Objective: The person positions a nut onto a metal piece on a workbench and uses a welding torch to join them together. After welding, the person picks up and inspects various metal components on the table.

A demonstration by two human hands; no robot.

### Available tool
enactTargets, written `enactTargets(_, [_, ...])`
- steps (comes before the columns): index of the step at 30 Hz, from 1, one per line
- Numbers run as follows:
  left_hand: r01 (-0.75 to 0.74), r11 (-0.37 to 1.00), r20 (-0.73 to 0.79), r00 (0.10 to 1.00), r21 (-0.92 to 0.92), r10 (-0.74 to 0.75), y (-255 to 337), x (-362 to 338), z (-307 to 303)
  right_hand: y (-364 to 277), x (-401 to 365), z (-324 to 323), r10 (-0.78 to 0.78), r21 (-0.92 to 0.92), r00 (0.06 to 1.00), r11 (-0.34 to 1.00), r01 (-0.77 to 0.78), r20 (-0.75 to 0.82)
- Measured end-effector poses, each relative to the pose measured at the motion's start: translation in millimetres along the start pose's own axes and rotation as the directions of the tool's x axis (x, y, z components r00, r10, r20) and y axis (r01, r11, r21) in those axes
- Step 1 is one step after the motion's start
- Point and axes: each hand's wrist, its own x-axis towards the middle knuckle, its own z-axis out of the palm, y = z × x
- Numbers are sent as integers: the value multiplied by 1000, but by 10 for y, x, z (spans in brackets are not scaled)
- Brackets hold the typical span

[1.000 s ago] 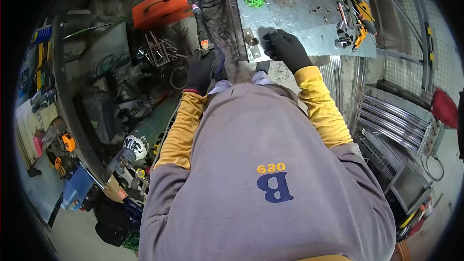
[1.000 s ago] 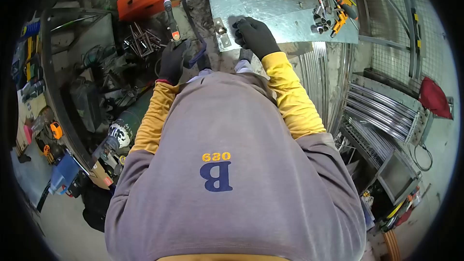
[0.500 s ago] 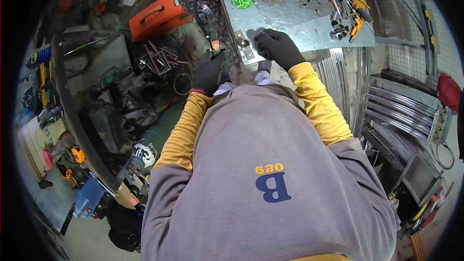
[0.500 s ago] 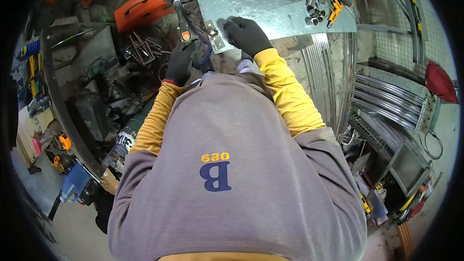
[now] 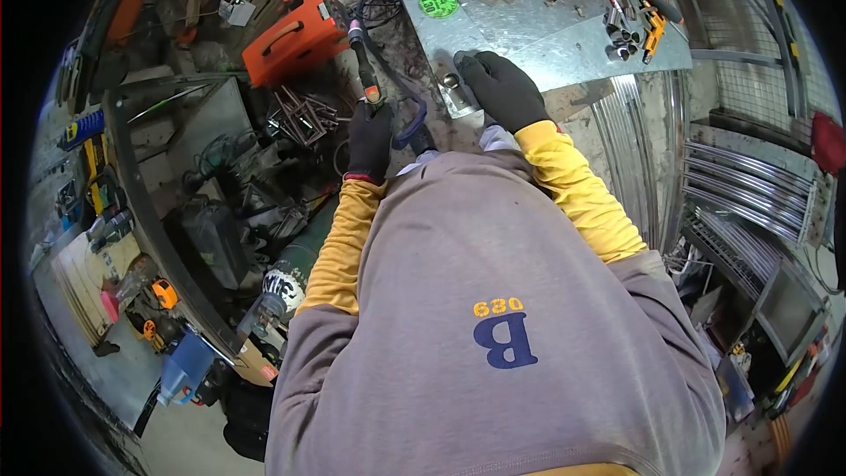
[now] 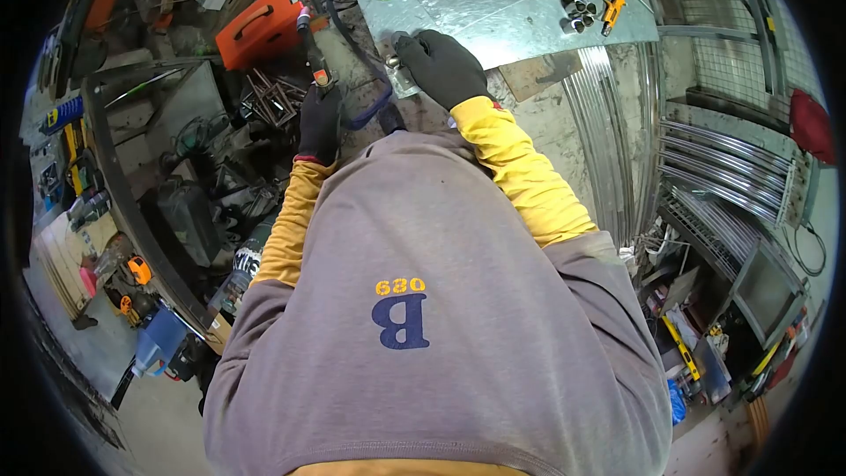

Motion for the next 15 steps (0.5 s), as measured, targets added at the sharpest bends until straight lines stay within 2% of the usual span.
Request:
enactTargets(2, [-104, 992, 59, 993, 72, 100, -127, 49, -103, -60, -28, 30, 25, -126, 1000, 992, -27, -16])
enactTargets(3, [-101, 993, 62, 993, 63, 97, -117, 47, -123, -67, -38, 56, 28, -135, 999, 990, -31, -18])
enactTargets(5, [-188, 982, 31, 982, -4, 188, -98, 56, -172, -67, -42, 98, -2, -120, 999, 993, -4, -55])
enactTargets(9, [-98, 995, 61, 993, -20, 99, 161, -32, -382, -111, -58, 165, 9, -125, 995, 992, -21, -99])
enactTargets(12, [-191, 972, 101, 979, 137, 178, 21, 33, -631, -179, -76, 161, 55, -148, 994, 987, -69, -98])
enactTargets(15, [-235, 961, 143, 966, 146, 214, -93, 69, -754, -61, -34, 211, 24, -151, 988, 987, -46, -150])
